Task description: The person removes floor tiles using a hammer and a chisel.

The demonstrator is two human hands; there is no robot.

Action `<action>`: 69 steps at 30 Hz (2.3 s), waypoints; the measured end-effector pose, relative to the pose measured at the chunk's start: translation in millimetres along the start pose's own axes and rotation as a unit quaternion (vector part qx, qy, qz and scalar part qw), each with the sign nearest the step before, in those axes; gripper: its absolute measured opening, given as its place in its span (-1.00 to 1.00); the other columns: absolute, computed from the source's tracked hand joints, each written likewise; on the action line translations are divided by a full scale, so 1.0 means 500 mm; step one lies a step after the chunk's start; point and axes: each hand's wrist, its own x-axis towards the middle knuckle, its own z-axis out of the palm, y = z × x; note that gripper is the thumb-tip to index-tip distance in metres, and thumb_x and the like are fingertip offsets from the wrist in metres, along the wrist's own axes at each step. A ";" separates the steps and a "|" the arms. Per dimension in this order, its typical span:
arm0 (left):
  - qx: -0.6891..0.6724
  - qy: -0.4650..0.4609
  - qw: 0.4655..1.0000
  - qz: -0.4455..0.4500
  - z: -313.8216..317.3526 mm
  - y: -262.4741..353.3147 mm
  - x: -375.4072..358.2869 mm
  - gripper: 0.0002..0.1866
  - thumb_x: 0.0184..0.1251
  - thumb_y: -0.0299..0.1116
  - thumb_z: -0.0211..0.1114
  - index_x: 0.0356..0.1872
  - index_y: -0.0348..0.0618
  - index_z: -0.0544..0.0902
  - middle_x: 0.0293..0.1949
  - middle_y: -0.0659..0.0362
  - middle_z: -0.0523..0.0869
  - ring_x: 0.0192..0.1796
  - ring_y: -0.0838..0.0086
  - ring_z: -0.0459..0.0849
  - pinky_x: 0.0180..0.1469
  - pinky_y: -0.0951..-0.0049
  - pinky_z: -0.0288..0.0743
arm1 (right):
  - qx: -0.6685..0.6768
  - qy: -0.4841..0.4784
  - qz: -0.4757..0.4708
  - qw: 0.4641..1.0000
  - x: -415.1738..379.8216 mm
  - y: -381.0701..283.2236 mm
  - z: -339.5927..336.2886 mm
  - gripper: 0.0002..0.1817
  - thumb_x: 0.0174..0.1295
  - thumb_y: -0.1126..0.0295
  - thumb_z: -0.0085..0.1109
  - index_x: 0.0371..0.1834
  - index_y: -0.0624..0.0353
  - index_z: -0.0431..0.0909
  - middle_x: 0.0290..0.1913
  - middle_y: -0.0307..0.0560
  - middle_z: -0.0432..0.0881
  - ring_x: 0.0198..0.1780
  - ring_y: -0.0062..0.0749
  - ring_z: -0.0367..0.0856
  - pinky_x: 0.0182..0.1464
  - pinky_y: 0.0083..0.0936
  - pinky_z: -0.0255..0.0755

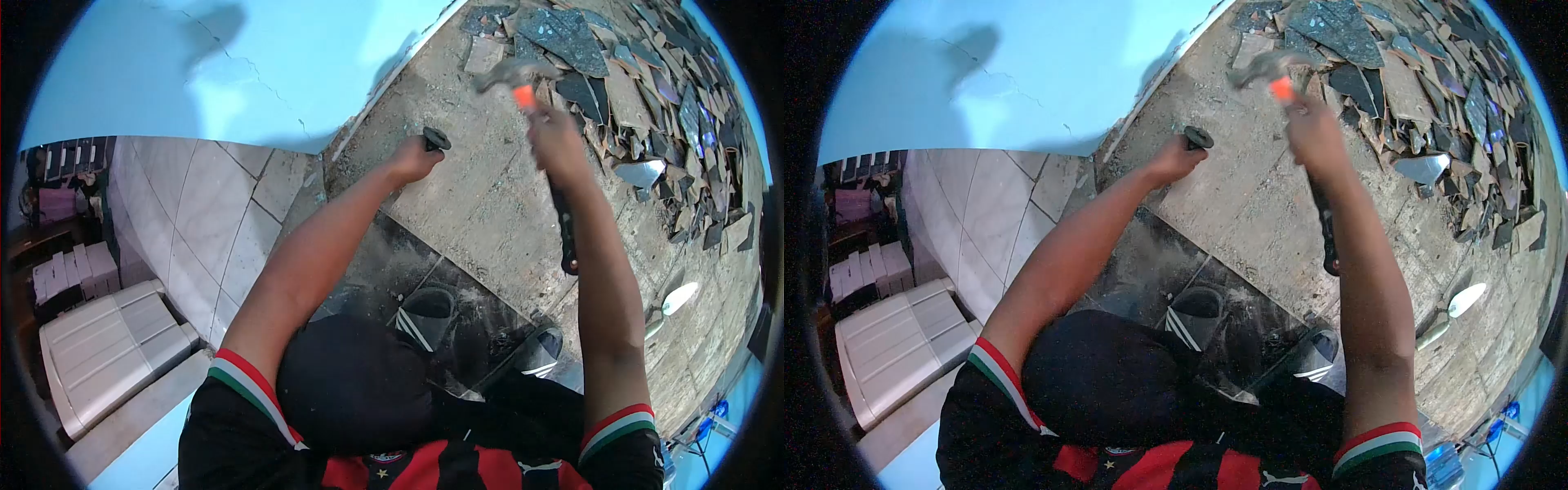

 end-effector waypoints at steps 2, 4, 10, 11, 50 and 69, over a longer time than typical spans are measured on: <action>0.009 0.004 1.000 -0.019 0.002 0.004 -0.002 -0.63 0.33 -0.23 0.39 0.03 -0.27 0.70 -0.10 -0.09 0.79 -0.01 0.12 0.76 0.04 0.12 0.55 | 0.055 0.091 -0.020 0.994 0.014 0.003 -0.008 -0.52 0.50 0.18 0.04 0.35 0.22 0.52 -0.56 -0.22 0.51 -0.61 -0.52 0.49 -0.59 -0.47 0.40; 0.005 0.008 1.000 -0.026 -0.005 0.018 -0.009 -0.63 0.32 -0.23 0.39 0.03 -0.26 0.70 -0.09 -0.10 0.79 0.00 0.12 0.76 0.04 0.12 0.55 | 0.064 0.197 -0.049 0.977 0.012 -0.001 0.002 -0.53 0.50 0.17 0.05 0.33 0.23 0.53 -0.56 -0.19 0.52 -0.59 -0.50 0.51 -0.57 -0.45 0.40; 0.004 0.039 0.999 0.024 0.006 0.011 -0.015 -0.63 0.30 -0.25 0.40 0.03 -0.26 0.69 -0.08 -0.09 0.79 0.03 0.11 0.76 0.06 0.14 0.55 | -0.056 -0.093 0.014 0.994 -0.039 0.052 0.072 -0.55 0.50 0.21 0.03 0.32 0.21 0.57 -0.48 -0.04 0.59 -0.57 -0.32 0.55 -0.48 -0.31 0.48; 0.021 0.052 0.998 0.027 0.003 0.011 -0.011 -0.63 0.30 -0.26 0.40 0.04 -0.25 0.69 -0.07 -0.08 0.79 0.04 0.11 0.76 0.07 0.14 0.55 | -0.051 -0.089 0.015 0.995 -0.032 0.050 0.068 -0.55 0.51 0.21 0.02 0.35 0.19 0.56 -0.52 -0.16 0.53 -0.61 -0.45 0.49 -0.54 -0.38 0.42; 0.147 -0.007 0.988 0.049 0.026 -0.133 -0.056 -0.67 0.23 -0.19 0.44 -0.06 -0.12 0.71 -0.09 -0.12 0.77 0.03 -0.09 0.72 0.04 0.03 0.60 | -0.138 -0.051 -0.098 0.984 -0.011 0.120 0.121 -0.55 0.50 0.17 0.08 0.34 0.13 0.58 -0.39 0.06 0.68 -0.56 -0.28 0.62 -0.47 -0.30 0.50; 0.299 0.033 0.951 0.075 -0.119 -0.097 -0.227 -0.65 0.07 -0.19 0.53 -0.20 -0.19 0.72 -0.18 -0.15 0.75 -0.07 -0.11 0.72 -0.02 0.02 0.60 | -0.320 -0.061 0.027 0.945 -0.339 0.285 -0.414 -0.34 0.20 0.27 0.42 0.35 0.32 0.47 0.13 0.37 0.67 0.18 0.19 0.66 0.24 -0.14 0.49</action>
